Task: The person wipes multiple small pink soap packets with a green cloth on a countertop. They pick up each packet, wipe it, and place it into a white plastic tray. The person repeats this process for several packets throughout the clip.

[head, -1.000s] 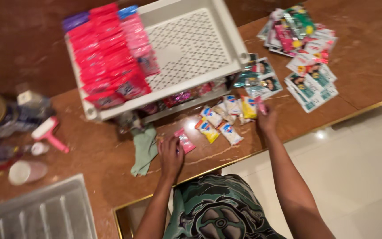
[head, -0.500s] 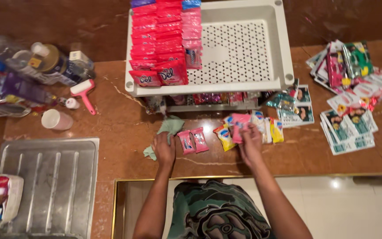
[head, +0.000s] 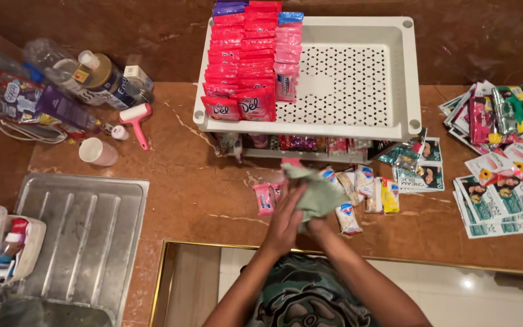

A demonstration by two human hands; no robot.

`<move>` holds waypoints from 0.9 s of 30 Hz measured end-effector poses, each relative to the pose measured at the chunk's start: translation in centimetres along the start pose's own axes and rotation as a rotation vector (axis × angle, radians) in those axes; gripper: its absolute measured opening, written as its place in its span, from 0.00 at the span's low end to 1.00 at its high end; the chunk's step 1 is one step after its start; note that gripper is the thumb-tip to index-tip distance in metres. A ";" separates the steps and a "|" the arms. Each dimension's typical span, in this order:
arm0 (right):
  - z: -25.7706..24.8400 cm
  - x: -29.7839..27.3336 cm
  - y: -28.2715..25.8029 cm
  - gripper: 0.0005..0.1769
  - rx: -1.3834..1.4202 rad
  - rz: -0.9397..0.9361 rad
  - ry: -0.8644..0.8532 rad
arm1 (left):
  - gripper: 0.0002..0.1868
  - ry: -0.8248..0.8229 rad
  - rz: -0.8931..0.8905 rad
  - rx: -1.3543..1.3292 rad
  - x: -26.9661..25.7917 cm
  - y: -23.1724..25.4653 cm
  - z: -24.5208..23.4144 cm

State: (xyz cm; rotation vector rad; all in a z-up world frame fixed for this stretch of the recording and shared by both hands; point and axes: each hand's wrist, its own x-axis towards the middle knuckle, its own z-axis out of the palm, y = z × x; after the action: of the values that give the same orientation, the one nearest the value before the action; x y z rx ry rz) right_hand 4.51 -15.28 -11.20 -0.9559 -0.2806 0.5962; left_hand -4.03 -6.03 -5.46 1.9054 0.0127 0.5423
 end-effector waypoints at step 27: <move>4.5 1.4 -3.0 0.39 -0.116 0.031 0.137 | 0.38 0.035 -0.060 -0.189 3.7 0.8 -0.6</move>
State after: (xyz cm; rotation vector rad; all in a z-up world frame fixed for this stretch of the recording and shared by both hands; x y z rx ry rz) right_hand 4.55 -12.68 -6.22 -1.1093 -0.1794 0.5449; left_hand -1.17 -4.87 -3.19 1.7060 0.0394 0.5175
